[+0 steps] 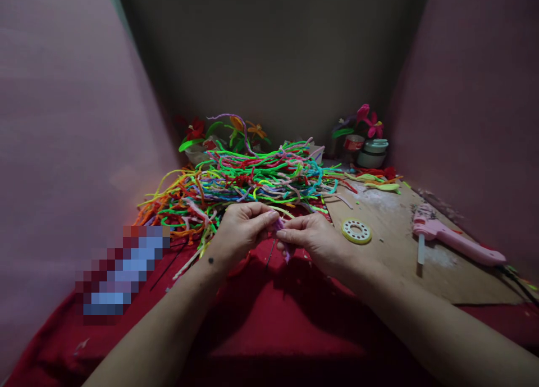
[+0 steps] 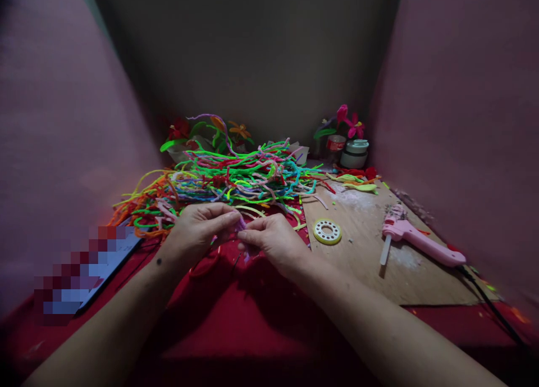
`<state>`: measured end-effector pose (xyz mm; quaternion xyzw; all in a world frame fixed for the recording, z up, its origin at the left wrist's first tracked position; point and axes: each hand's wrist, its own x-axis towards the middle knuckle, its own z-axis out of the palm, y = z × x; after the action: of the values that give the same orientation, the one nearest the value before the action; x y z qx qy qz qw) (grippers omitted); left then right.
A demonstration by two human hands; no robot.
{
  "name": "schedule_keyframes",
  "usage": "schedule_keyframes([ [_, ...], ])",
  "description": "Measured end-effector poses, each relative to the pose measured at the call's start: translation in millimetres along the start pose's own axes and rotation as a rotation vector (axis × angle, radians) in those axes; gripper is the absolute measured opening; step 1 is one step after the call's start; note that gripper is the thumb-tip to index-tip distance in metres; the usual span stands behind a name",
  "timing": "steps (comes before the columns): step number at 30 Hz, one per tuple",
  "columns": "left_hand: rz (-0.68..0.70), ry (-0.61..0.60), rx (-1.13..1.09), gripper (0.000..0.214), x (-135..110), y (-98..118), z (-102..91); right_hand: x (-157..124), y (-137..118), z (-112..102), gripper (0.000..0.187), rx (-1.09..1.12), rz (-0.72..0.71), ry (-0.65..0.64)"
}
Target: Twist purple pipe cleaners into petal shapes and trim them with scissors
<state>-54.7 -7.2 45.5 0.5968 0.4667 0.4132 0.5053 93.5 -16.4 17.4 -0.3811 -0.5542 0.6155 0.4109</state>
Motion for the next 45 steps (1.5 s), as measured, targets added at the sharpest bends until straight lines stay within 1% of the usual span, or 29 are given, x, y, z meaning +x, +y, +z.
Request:
schedule_keyframes([
  [3,-0.015,0.091,-0.059,0.015,0.0,-1.0,5.9,0.1,-0.9,4.3,0.024,-0.122,-0.001,0.05],
  [6,-0.035,0.107,-0.035,0.016,2.4,-1.4,5.1,1.8,0.7,4.7,0.022,-0.109,-0.001,0.049],
  [8,-0.038,0.053,0.015,0.018,5.1,-2.4,1.2,2.8,1.9,1.8,0.02,-0.054,0.0,0.012],
  [11,-0.027,-0.055,0.062,0.02,8.4,-5.0,-4.0,3.7,3.1,-3.8,0.023,0.043,-0.005,-0.058],
  [14,-0.005,-0.091,0.089,0.021,8.3,-5.9,-3.7,4.4,4.1,-5.9,0.025,0.081,0.008,-0.116],
  [16,0.014,-0.094,0.096,0.02,7.1,-5.0,-1.4,5.2,4.8,-5.2,0.025,0.073,0.021,-0.116],
  [17,0.025,-0.083,0.084,0.02,6.5,-4.5,-0.2,5.7,5.0,-4.7,0.025,0.072,0.021,-0.095],
  [19,0.026,-0.05,0.05,0.022,5.9,-4.1,1.2,7.0,5.4,-4.4,0.023,0.112,0.0,-0.005],
  [21,-0.023,-0.053,0.031,0.028,5.7,-5.2,1.3,8.3,5.8,-5.4,0.02,0.191,-0.046,0.106],
  [22,-0.063,-0.086,0.024,0.029,5.4,-6.1,1.1,8.9,6.1,-6.2,0.019,0.233,-0.062,0.155],
  [24,-0.133,-0.204,-0.011,0.029,4.4,-8.3,1.4,9.6,7.0,-7.5,0.02,0.295,-0.065,0.216],
  [26,-0.155,-0.307,-0.067,0.026,3.5,-10.5,3.1,10.0,8.0,-8.1,0.021,0.335,-0.049,0.227],
  [28,-0.137,-0.339,-0.106,0.023,3.2,-12.7,6.3,10.5,8.8,-8.1,0.019,0.384,-0.053,0.217],
  [30,-0.091,-0.311,-0.102,0.021,3.2,-15.7,10.9,11.7,9.6,-8.4,0.016,0.454,-0.042,0.223],
  [32,-0.008,-0.234,-0.024,0.02,2.9,-20.0,16.7,13.9,11.0,-9.5,0.013,0.519,0.002,0.25],
  [34,0.133,-0.127,0.144,0.017,1.9,-24.9,22.6,16.8,13.4,-11.2,0.009,0.551,0.048,0.278],
  [37,0.351,0.037,0.455,0.011,0.1,-30.7,28.4,20.6,18.0,-14.2,0.004,0.561,0.042,0.303],
  [39,0.39,0.081,0.58,0.01,-0.2,-32.3,29.0,22.2,20.4,-16.4,0.003,0.546,0.019,0.296],
  [43,0.359,0.041,0.667,0.019,-0.3,-32.2,26.5,24.2,22.4,-20.8,0.002,0.533,0.015,0.289],
  [44,0.377,0.051,0.713,0.02,-1.0,-32.3,26.4,24.6,22.6,-21.6,0.002,0.547,0.023,0.3],
  [45,0.426,0.075,0.78,0.021,-2.1,-32.6,26.6,25.0,22.8,-22.2,0.001,0.564,0.037,0.314],
])
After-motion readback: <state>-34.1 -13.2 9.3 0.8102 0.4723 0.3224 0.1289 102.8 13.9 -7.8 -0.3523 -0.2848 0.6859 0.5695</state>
